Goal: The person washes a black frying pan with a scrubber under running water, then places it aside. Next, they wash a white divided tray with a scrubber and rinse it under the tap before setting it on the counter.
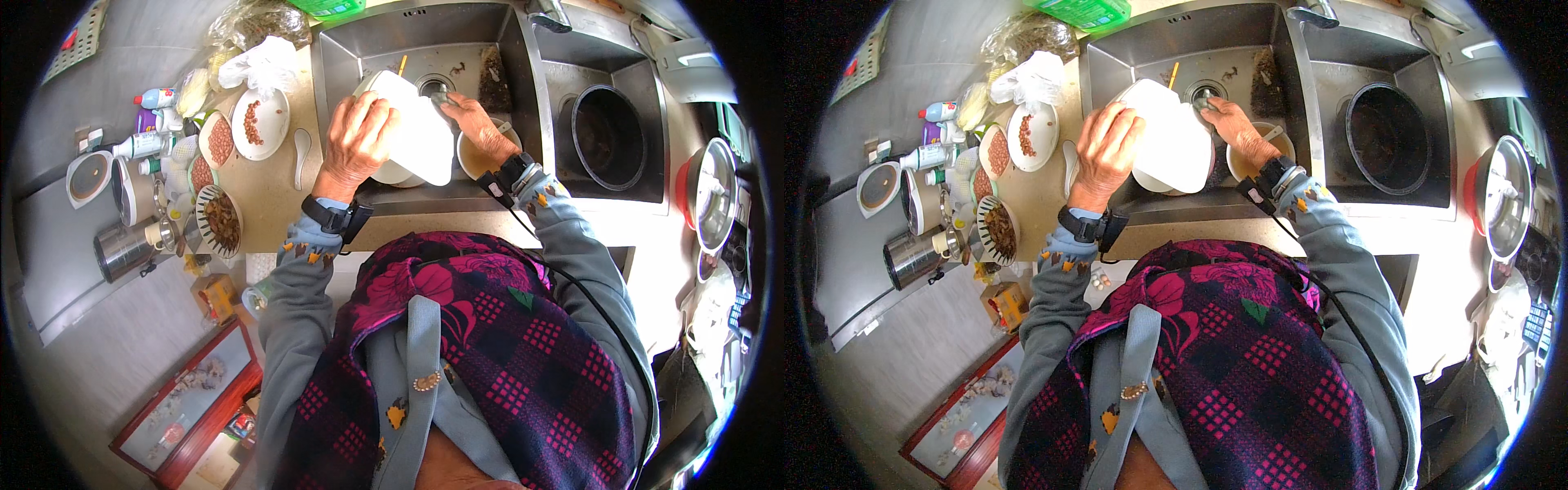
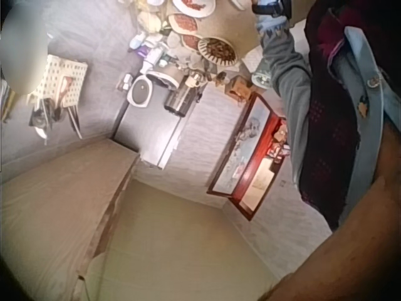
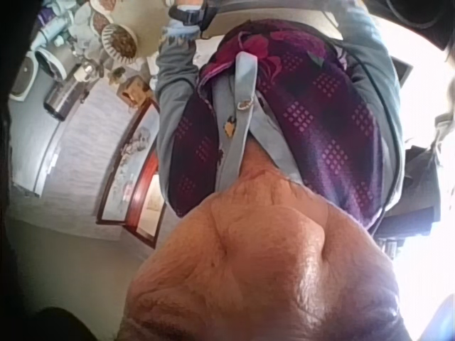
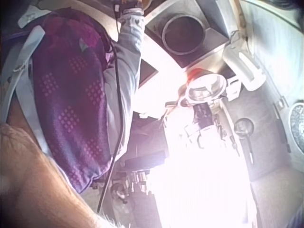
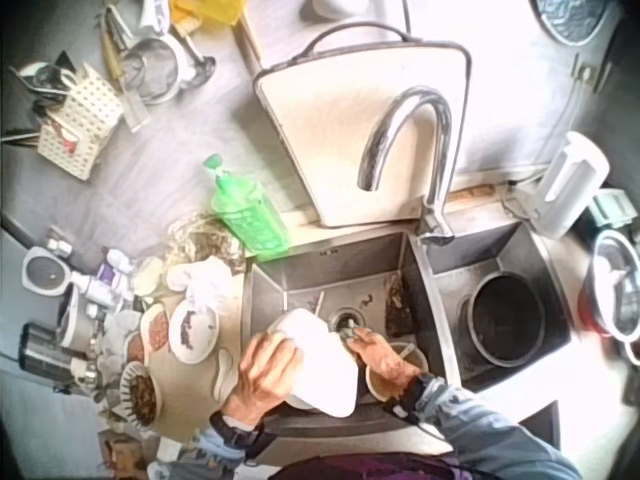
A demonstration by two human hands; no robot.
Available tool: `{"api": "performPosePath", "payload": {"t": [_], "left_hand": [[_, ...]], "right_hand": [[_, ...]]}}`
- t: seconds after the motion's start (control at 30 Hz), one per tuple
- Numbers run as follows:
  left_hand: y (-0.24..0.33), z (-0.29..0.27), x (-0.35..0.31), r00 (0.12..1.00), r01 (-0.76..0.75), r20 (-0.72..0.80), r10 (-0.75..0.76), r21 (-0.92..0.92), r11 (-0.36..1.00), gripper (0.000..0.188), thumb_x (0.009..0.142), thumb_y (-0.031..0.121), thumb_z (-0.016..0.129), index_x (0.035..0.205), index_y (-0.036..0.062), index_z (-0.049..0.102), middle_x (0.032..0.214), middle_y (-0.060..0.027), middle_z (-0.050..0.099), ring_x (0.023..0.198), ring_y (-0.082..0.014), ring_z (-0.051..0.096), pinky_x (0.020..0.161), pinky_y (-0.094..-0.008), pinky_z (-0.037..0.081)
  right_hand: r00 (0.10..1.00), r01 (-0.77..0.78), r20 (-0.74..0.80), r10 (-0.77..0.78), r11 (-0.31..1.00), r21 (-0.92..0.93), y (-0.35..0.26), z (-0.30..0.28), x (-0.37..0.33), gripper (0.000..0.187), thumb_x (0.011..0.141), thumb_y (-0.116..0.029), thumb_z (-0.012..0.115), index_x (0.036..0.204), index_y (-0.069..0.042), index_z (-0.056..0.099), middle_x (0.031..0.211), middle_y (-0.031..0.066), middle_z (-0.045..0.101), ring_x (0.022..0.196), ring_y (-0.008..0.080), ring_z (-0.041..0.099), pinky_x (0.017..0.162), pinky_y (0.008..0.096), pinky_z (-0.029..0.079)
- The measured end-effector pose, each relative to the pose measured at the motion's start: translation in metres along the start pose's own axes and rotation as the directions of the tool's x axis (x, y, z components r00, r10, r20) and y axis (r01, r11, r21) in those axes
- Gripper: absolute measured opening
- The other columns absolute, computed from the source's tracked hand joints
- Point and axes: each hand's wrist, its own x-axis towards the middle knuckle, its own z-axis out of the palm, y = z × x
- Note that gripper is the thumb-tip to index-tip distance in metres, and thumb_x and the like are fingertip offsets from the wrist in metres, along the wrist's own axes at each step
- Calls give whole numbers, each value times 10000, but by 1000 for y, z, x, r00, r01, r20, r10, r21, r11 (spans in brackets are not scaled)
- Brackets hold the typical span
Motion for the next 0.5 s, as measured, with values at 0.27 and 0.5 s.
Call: {"api": "performPosePath", "payload": {"t": [0.27, 0.5], "left_hand": [[6, 11, 0, 997, -68, -28, 67, -60, 996, 131, 675, 34, 689, 785, 19, 619, 874, -74, 575, 912, -255, 571, 753, -405, 510], [1, 9, 12, 989, -148, -39, 144, -106, 983, 155, 616, 49, 693, 748, 31, 613, 846, -50, 525, 892, -249, 530, 748, -402, 491]], "right_hand": [[968, 181, 133, -213, 958, 222, -67, 16, -52, 490, 966, -302, 508, 1301, 53, 471, 1187, 152, 583, 1010, 136, 538, 915, 259, 416], [826, 536, 149, -543, 840, 88, -89, 14, -13, 350, 975, -194, 433, 1181, 77, 515, 1200, 232, 551, 1114, 355, 536, 970, 341, 413]]}}
